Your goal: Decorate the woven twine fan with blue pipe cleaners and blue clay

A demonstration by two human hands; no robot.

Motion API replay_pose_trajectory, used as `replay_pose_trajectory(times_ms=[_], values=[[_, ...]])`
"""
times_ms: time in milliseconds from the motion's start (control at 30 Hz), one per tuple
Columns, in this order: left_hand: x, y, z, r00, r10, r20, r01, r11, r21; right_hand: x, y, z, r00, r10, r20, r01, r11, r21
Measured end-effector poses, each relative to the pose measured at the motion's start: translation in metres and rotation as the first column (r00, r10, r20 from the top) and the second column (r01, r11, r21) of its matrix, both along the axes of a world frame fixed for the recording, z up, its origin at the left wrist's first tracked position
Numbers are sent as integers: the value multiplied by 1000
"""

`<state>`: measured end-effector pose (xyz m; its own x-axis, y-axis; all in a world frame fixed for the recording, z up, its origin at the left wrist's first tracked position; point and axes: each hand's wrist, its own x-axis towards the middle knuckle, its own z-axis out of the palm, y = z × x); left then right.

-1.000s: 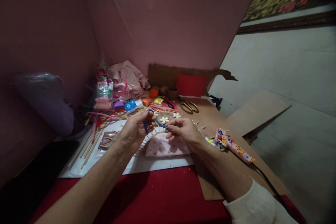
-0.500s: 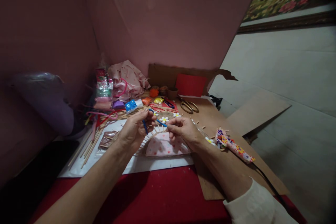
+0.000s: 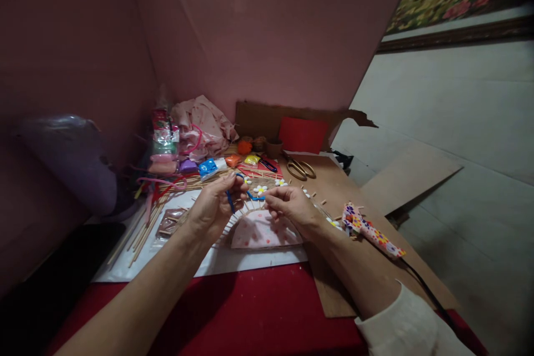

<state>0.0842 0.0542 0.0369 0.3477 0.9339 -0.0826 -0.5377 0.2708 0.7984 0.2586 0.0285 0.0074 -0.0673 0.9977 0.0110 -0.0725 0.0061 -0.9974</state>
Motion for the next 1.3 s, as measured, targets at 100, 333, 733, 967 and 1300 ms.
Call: replay_pose_trajectory(times_ms=[100,333,733,967,1300], values=[[0,0,0,1000,5,-5,-5,1000,-8,1,0,-1,997,57,-51,-58,998,-23],[1,-1,2,1000,19,-16,-19,1000,-12,-1,-2,1,996,55,-71,-59,997,-55],[1,-2,2,1000,12,-23,-13,999,-29,-4,-3,2,985,-45,167,39,999,38],[1,0,-1,1000,3,-13,-3,999,-32,-2,-1,1,998,-37,51,36,999,19],[1,0,1,1000,-4,-19,4,999,-34,0,1,0,1000,-2,-18,2,1000,2]])
